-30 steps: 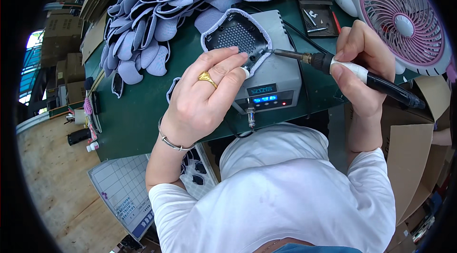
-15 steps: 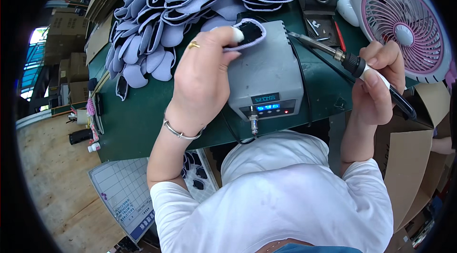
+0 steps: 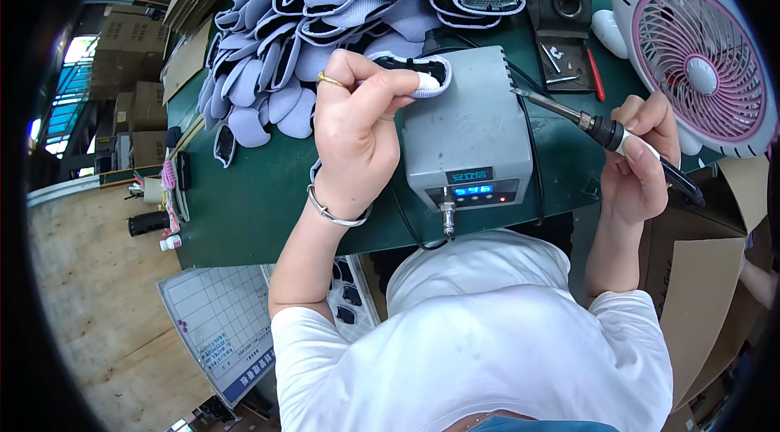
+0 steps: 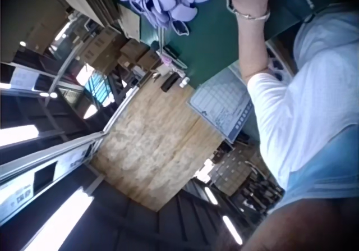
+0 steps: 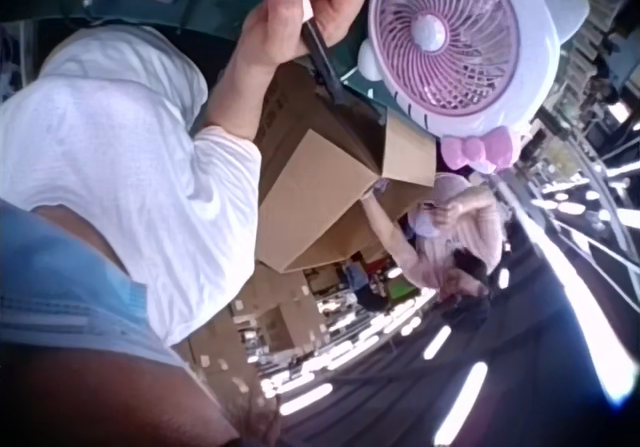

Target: The person bonds mesh fabric covers onto plastic earpad frames using a soldering iron, pressing the edges by hand and heat-sealing them with the tool tip.

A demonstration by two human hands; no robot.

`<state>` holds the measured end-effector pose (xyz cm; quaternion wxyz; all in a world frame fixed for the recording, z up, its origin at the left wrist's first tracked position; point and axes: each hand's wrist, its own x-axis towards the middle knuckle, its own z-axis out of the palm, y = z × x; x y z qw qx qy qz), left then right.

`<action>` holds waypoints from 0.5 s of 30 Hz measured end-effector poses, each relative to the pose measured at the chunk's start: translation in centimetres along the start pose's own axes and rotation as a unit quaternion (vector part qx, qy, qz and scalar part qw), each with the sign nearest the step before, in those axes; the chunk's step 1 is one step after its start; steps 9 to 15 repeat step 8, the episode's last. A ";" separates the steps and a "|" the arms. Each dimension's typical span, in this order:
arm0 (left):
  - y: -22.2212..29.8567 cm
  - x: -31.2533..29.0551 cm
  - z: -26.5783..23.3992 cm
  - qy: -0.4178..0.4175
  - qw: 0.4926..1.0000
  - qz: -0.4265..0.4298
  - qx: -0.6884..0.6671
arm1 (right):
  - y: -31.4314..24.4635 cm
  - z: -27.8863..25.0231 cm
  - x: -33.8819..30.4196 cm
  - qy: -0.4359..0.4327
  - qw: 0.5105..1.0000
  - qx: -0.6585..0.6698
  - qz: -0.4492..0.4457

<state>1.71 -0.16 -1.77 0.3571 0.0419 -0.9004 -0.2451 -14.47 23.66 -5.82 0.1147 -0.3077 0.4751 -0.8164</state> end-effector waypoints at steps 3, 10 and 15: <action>0.4 -1.0 -0.5 -0.052 0.997 0.039 0.046 | 0.1 0.3 -0.1 -0.019 1.000 0.005 0.013; 0.7 -2.2 -0.5 -0.078 0.994 0.061 0.052 | 0.4 1.2 -0.4 -0.053 0.999 0.008 0.003; 0.7 -2.2 -0.5 -0.078 0.994 0.061 0.052 | 0.4 1.2 -0.4 -0.053 0.999 0.008 0.003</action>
